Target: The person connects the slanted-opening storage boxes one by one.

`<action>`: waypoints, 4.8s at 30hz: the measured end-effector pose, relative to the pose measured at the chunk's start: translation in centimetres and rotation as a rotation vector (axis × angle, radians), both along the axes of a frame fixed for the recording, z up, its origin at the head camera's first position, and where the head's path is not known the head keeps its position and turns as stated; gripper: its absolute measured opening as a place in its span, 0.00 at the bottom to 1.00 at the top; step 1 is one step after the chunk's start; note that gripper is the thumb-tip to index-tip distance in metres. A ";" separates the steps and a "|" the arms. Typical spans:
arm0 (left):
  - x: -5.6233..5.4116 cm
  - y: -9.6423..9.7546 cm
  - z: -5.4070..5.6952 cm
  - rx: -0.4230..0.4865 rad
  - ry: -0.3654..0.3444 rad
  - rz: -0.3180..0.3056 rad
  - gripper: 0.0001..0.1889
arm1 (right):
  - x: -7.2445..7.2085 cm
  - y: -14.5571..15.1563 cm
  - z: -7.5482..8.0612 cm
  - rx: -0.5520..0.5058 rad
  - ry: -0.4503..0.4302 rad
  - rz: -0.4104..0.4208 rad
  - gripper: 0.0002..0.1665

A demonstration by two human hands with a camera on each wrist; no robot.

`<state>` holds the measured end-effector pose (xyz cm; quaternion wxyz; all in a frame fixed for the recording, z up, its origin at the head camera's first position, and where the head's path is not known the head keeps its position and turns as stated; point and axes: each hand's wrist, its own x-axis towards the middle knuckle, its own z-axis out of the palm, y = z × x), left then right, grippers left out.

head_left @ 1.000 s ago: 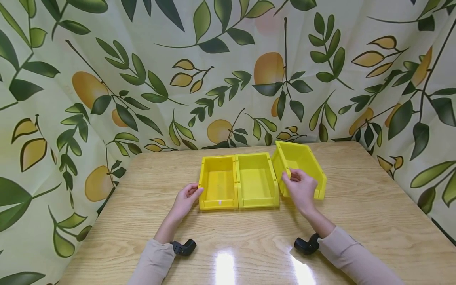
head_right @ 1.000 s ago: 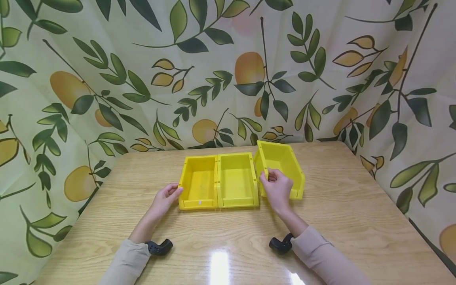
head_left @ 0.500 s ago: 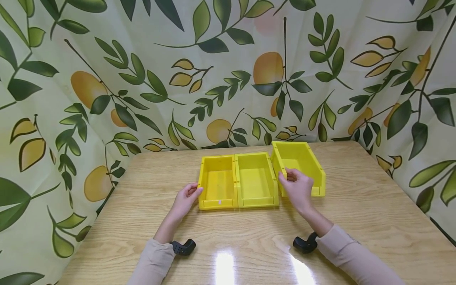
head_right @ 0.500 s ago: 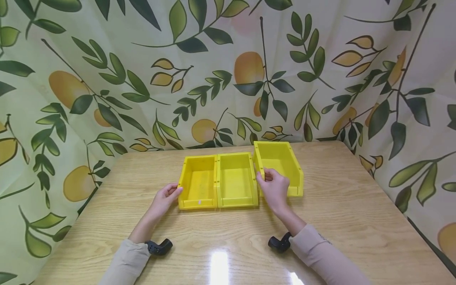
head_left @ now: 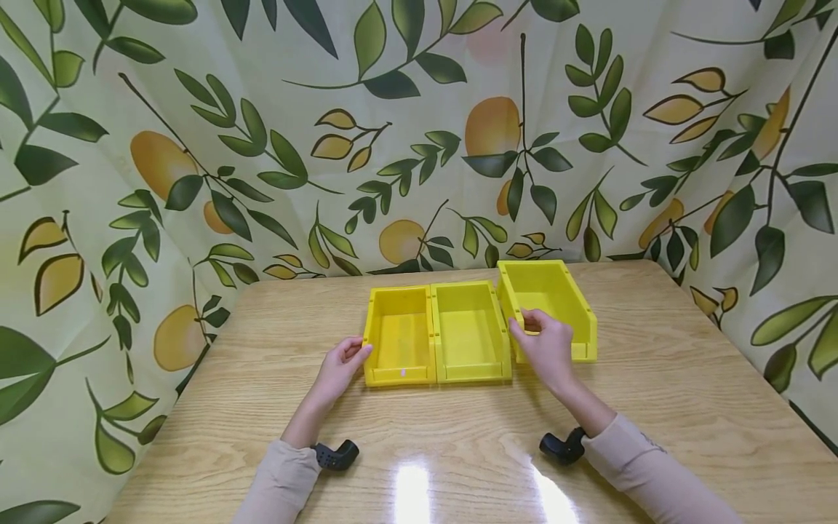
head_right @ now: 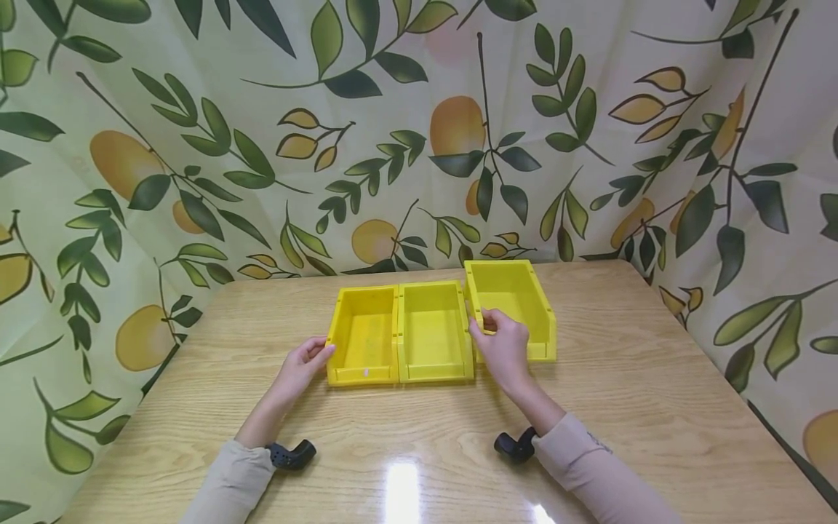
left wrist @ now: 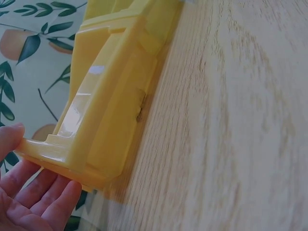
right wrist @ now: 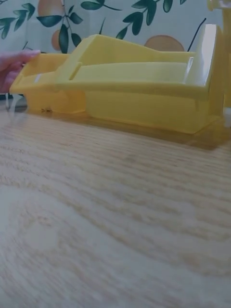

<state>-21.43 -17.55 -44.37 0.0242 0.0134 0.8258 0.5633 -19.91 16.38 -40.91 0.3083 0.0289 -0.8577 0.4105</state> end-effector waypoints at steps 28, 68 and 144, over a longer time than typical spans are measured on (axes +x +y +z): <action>-0.1 0.3 0.0 -0.002 -0.056 0.012 0.21 | -0.9 0.6 0.5 0.168 -0.088 0.176 0.27; 0.0 0.3 0.3 0.014 -0.076 0.005 0.24 | -4.2 -0.3 3.3 0.635 -0.455 0.223 0.51; -0.2 0.2 0.0 0.021 -0.082 0.006 0.21 | -4.1 -0.9 0.7 0.627 -0.439 0.196 0.48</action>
